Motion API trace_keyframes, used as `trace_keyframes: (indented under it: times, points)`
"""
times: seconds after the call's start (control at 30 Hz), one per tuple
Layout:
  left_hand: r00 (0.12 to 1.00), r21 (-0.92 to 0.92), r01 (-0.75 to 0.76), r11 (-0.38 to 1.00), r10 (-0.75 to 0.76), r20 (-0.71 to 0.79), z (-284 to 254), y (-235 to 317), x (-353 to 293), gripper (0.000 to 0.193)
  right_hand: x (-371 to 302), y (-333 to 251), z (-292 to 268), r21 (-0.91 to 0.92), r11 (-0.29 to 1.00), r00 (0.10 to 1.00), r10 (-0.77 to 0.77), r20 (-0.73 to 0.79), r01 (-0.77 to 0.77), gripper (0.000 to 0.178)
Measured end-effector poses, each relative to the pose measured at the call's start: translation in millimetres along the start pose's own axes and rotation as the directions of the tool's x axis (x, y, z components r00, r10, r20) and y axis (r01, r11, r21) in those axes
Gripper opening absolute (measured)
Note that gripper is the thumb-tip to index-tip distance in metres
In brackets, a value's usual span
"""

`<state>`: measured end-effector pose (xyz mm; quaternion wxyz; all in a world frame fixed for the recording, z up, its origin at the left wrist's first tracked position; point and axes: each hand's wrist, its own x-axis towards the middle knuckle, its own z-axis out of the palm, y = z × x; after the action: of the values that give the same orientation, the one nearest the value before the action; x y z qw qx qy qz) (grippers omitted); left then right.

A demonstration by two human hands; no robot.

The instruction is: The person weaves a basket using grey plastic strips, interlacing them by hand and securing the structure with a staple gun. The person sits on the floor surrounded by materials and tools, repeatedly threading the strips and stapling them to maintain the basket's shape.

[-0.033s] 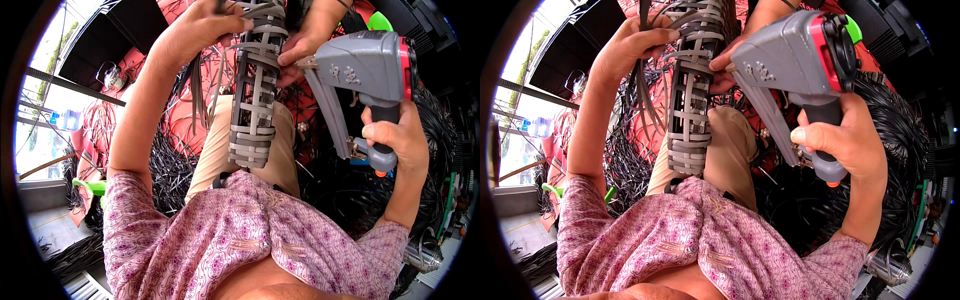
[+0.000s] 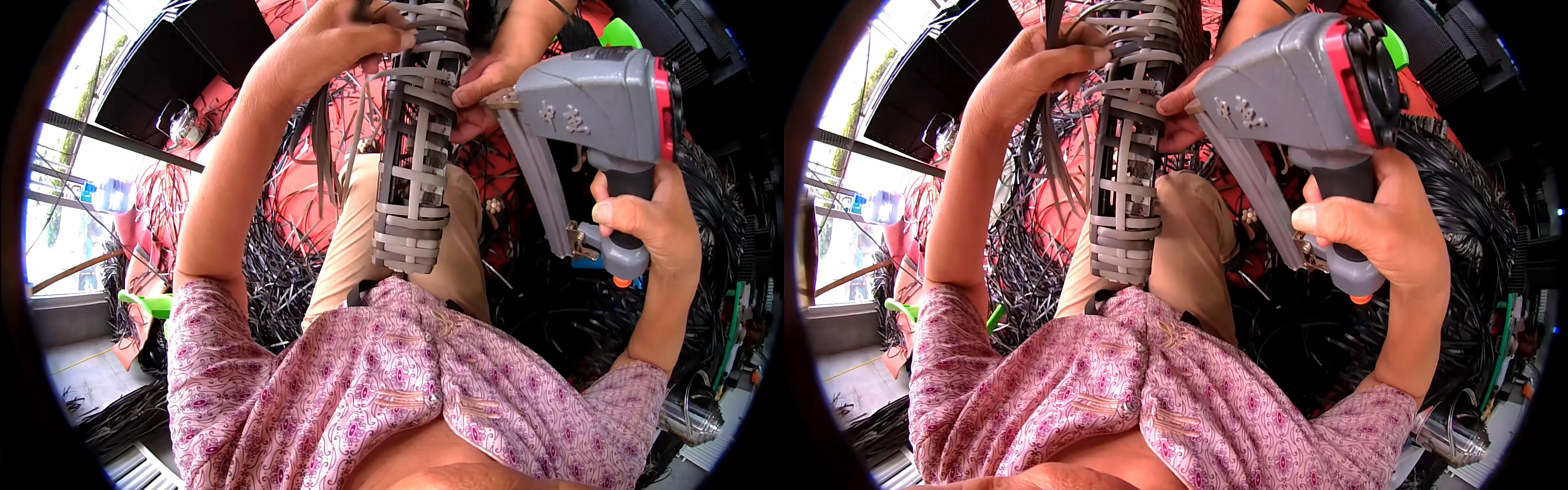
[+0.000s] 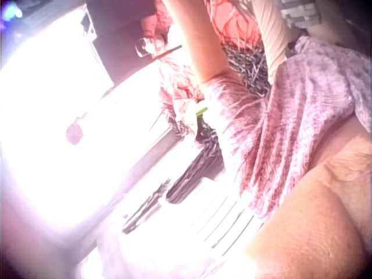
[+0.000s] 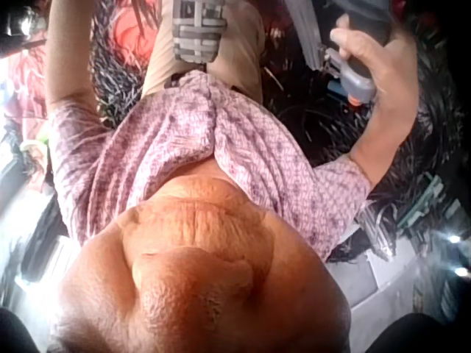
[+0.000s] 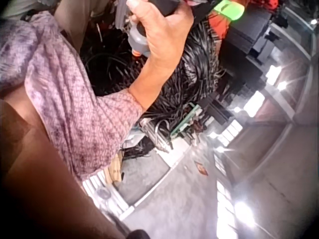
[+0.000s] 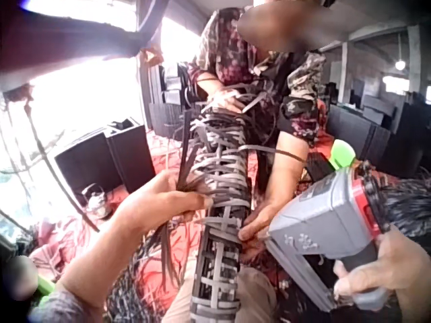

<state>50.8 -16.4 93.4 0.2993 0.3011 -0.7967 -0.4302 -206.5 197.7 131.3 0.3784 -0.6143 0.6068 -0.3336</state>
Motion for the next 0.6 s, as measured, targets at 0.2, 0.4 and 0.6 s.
trace_keyframes:
  times: [0.2, 0.4, 0.6]
  points:
    - [1.000, 0.032, 0.018, 0.999, -0.018, 0.017, -2, -5, 0, 0.018, 7, -4, 2, 0.075, 0.996, 0.999, 0.042, 0.010, -0.043, 0.021]
    - [1.000, 0.043, -0.016, 0.999, 0.017, -0.008, 9, -9, -2, 0.015, 6, -3, 2, 0.100, 0.993, 0.998, 0.066, -0.004, -0.066, 0.021]
    - [0.961, 0.419, -0.276, 0.865, 0.265, 0.086, 17, -17, -5, 0.016, 6, -3, 2, 0.123, 0.990, 0.997, 0.073, -0.006, -0.072, 0.022]
